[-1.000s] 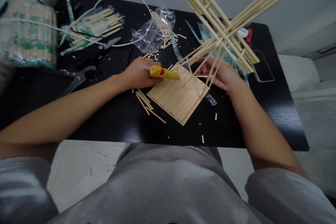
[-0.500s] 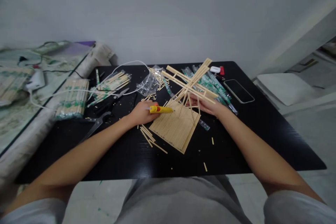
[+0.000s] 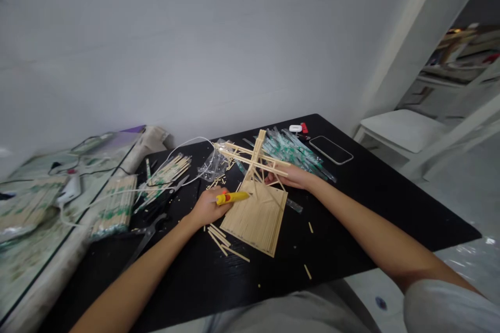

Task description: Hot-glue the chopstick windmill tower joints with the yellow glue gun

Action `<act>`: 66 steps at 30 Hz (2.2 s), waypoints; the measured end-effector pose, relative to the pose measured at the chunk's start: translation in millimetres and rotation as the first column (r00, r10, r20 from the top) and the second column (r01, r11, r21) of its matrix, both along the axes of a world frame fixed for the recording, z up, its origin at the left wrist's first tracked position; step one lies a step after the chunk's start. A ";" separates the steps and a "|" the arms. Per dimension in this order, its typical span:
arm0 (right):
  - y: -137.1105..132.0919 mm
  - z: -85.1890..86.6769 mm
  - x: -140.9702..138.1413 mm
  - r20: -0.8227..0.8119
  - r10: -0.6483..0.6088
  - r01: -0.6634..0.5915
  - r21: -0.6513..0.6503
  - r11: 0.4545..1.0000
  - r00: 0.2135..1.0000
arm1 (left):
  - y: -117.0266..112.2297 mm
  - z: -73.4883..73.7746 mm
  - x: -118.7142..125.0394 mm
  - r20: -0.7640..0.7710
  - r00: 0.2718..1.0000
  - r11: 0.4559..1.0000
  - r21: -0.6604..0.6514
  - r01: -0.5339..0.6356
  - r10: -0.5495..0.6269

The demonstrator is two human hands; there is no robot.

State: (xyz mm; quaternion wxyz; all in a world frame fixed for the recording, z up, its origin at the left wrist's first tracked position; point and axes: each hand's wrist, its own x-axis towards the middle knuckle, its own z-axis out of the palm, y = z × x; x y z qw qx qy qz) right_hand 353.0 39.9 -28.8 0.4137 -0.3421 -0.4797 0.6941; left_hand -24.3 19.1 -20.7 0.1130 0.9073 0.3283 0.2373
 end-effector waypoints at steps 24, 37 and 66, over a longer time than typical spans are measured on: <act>-0.7 7.4 -13.8 -0.042 0.002 0.000 0.037 0.999 0.999 | 3.9 -3.3 -0.1 0.062 0.997 0.997 -0.065 -0.044 0.048; -5.0 17.0 -16.7 -0.034 -0.030 0.031 0.013 0.999 0.999 | 3.7 -2.0 -0.6 0.065 0.997 0.995 -0.093 -0.042 0.048; 6.3 1.0 -13.6 -0.087 -0.026 0.026 0.010 1.000 0.996 | 4.3 4.0 -2.0 0.097 0.995 1.000 -0.025 0.001 0.001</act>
